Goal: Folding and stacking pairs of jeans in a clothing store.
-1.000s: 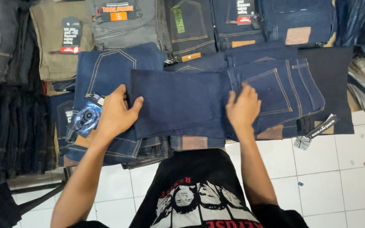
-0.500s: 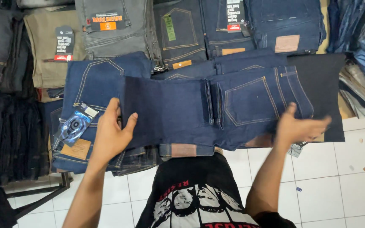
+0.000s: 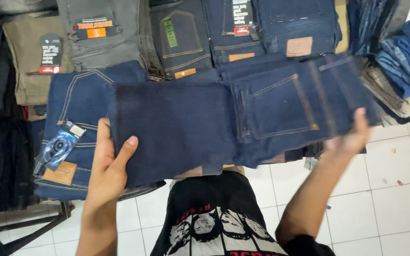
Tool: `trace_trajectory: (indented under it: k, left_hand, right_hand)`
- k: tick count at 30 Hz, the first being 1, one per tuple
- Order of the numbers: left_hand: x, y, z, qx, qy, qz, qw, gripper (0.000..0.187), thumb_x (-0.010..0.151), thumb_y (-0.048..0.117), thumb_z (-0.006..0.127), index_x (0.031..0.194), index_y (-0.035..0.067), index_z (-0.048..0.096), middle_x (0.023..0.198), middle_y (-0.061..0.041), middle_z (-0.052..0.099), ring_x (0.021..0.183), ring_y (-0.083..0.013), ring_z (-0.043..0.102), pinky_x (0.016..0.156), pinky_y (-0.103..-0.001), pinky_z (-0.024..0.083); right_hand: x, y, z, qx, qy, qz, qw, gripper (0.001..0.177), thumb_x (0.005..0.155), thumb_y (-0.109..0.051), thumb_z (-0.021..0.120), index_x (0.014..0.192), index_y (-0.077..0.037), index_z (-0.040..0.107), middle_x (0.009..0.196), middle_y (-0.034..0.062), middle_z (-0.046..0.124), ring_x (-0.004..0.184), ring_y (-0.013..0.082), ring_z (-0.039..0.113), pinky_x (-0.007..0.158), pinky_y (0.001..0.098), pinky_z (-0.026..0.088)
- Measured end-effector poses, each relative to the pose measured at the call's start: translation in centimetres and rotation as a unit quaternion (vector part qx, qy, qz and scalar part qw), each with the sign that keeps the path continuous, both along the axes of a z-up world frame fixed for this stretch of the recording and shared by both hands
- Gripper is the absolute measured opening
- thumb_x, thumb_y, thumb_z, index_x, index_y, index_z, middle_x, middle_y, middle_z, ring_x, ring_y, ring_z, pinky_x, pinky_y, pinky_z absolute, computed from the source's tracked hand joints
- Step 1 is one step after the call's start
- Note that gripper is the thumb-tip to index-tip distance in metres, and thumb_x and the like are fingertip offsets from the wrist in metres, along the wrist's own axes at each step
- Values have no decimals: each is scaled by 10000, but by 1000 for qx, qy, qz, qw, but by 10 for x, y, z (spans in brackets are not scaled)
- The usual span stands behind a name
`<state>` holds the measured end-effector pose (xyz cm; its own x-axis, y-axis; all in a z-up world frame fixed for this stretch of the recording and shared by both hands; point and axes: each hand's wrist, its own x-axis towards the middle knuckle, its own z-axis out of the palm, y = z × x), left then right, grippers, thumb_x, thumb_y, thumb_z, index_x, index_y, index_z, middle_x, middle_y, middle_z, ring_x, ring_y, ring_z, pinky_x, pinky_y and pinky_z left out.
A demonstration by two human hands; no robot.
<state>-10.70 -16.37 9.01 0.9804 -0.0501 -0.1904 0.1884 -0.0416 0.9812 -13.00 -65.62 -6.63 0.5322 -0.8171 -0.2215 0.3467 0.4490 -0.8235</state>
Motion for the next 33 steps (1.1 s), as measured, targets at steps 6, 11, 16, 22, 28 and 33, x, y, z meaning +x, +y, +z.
trace_trajectory:
  k: [6, 11, 16, 22, 28, 33]
  left_hand:
    - [5, -45, -59, -113, 51, 19, 992, 585, 919, -20, 505, 1465, 73, 316, 1395, -175, 524, 1210, -239, 514, 1081, -375, 392]
    - [13, -76, -166, -271, 171, 20, 947, 735, 918, 4, 532, 1595, 120, 270, 1569, -146, 444, 1335, -242, 453, 1135, -339, 300]
    - [4, -51, -281, -347, 217, 105, 906, 605, 973, 66, 541, 1559, 163, 427, 1444, -118, 555, 1192, -212, 555, 1038, -361, 444]
    - [1, -38, -291, -261, 279, 156, 911, 795, 958, 620, 606, 1602, 245, 330, 1645, -139, 302, 1506, -350, 307, 1237, -485, 287]
    - [7, -44, -245, -47, 201, 45, 978, 760, 1027, 474, 594, 1612, 126, 254, 1639, -241, 275, 1510, -417, 271, 1218, -559, 261]
    - [18, -58, -177, 260, 27, 39, 964, 661, 994, 327, 617, 1562, 231, 294, 960, -302, 740, 987, -498, 713, 806, -581, 552]
  right_hand:
    - [-41, -93, 59, -206, -8, 0, 978, 318, 948, -234, 717, 1206, -51, 756, 1202, 106, 807, 1017, 220, 808, 1023, 350, 734]
    - [-27, 47, 120, -516, -83, 333, 785, 922, 742, 95, 455, 1614, -148, 283, 1597, 104, 358, 1226, 221, 573, 1134, 313, 502]
    - [10, 268, 6, -755, 24, 440, 486, 291, 809, -38, 587, 1100, -51, 578, 1537, 259, 446, 1431, 510, 362, 1109, 686, 295]
    - [-10, 312, -53, -807, 32, 435, 398, 404, 736, -146, 753, 1103, -114, 586, 1531, 301, 438, 1404, 637, 338, 1006, 872, 257]
    - [-8, 311, -37, -761, 7, 501, 413, 544, 697, -272, 822, 1132, -50, 582, 1471, 369, 446, 1406, 682, 274, 1042, 851, 192]
    - [43, 233, 21, -556, 28, 589, 585, 94, 808, -188, 804, 874, -134, 764, 1189, 167, 756, 1252, 422, 629, 1059, 561, 456]
